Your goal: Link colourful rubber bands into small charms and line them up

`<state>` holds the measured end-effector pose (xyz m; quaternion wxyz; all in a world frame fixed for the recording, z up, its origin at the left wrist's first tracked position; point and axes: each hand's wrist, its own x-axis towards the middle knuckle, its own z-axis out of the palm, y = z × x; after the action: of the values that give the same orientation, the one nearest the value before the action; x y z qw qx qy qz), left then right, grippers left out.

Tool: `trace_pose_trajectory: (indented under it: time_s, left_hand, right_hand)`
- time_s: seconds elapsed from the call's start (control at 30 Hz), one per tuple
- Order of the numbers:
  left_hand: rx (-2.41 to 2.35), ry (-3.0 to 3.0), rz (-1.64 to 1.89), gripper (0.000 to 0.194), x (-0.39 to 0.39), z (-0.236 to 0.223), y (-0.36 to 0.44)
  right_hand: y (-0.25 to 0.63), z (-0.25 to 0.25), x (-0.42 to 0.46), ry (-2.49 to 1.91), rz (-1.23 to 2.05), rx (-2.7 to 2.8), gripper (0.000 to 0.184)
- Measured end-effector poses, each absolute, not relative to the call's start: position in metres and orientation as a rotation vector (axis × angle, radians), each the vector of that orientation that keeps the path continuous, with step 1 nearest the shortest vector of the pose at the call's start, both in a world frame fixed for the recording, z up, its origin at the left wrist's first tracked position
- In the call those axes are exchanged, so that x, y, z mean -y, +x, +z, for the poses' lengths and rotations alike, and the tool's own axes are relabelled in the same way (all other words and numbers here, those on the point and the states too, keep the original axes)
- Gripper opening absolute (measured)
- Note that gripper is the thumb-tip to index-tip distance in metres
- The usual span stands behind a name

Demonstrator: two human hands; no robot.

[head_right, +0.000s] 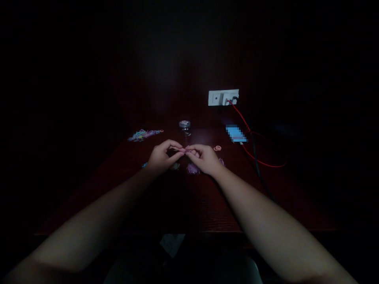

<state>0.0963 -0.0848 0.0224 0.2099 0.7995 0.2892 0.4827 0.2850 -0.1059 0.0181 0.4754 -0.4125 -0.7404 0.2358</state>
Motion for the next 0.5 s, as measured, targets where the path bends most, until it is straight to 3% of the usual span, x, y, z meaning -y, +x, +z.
trace_pose_trajectory:
  time_s: [0.5]
  left_hand:
    - [-0.853, 2.256, 1.342, 0.017, 0.0881, 0.0267, 0.0964]
  right_hand:
    - [0.2864, 0.0177, 0.1048, -0.981, 0.597, 1.743, 0.022]
